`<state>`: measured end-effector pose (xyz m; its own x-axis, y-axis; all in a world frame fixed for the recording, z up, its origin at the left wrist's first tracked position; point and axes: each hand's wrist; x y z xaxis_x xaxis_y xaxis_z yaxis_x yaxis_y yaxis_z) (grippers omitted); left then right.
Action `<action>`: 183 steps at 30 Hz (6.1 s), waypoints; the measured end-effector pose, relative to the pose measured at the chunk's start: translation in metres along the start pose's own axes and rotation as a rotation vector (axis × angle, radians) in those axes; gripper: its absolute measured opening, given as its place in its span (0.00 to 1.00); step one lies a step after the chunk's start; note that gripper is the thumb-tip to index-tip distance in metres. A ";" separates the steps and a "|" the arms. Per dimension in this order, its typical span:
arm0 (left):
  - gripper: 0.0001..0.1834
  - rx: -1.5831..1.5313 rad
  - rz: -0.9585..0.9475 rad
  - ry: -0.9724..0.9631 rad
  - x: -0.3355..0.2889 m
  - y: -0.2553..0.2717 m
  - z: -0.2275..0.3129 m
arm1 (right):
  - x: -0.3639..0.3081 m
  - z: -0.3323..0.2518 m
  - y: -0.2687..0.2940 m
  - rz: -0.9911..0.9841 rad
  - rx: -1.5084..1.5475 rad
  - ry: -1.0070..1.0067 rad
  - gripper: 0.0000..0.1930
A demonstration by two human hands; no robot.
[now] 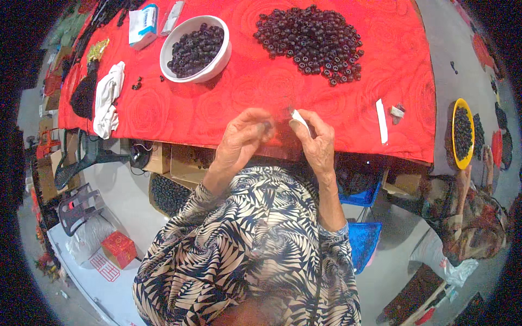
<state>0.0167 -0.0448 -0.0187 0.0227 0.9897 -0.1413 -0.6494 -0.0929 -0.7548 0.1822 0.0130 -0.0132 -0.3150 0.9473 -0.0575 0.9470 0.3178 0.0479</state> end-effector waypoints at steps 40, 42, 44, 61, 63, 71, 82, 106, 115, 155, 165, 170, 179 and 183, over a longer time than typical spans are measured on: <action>0.19 0.542 0.115 -0.344 -0.008 -0.025 0.013 | 0.001 0.005 0.007 0.006 0.044 -0.052 0.12; 0.17 0.651 0.115 -0.372 -0.007 -0.023 0.013 | 0.000 0.005 0.007 0.005 0.066 -0.063 0.12; 0.16 0.711 0.105 -0.382 -0.007 -0.018 0.014 | 0.000 0.004 0.007 0.010 0.017 -0.057 0.12; 0.09 0.628 0.051 -0.337 0.014 -0.022 0.033 | 0.006 -0.030 0.002 -0.006 -0.316 0.347 0.13; 0.13 0.374 0.166 -0.185 0.013 -0.023 0.030 | 0.004 -0.041 -0.002 -0.017 -0.357 0.369 0.12; 0.13 0.008 0.003 -0.151 0.017 -0.008 0.023 | -0.002 -0.045 -0.007 -0.043 -0.406 0.601 0.21; 0.10 -0.191 -0.012 -0.019 0.008 -0.010 0.016 | -0.016 -0.046 -0.016 0.014 -0.348 0.518 0.19; 0.09 -0.305 -0.062 0.085 0.008 -0.011 0.006 | -0.017 -0.037 -0.013 -0.064 -0.369 0.469 0.17; 0.09 -0.282 -0.051 0.073 0.009 -0.011 0.005 | -0.015 -0.035 -0.015 -0.013 -0.329 0.526 0.17; 0.09 -0.220 0.124 0.038 0.007 0.004 0.011 | -0.005 -0.017 -0.011 0.166 0.033 -0.028 0.08; 0.12 -0.090 0.102 0.060 0.007 -0.001 0.030 | 0.004 -0.019 -0.014 0.165 -0.078 -0.048 0.08; 0.11 -0.060 0.064 0.048 0.010 -0.002 0.032 | 0.005 -0.015 -0.015 0.167 -0.114 -0.032 0.09; 0.08 0.034 0.103 -0.030 0.010 -0.003 0.038 | 0.010 -0.021 -0.018 0.164 -0.036 -0.101 0.08; 0.08 0.002 0.047 -0.068 0.006 -0.007 0.040 | 0.007 -0.018 -0.017 0.179 -0.098 -0.083 0.07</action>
<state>-0.0093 -0.0343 0.0112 -0.0597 0.9893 -0.1330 -0.6502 -0.1396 -0.7468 0.1629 0.0145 0.0031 -0.1326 0.9837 -0.1214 0.9753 0.1513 0.1609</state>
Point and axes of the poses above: each hand's wrist, its own x-axis towards the middle knuckle, its own y-axis out of the back of the hand, z = x × y, and after that the axes turned 2 degrees about x, right-handed
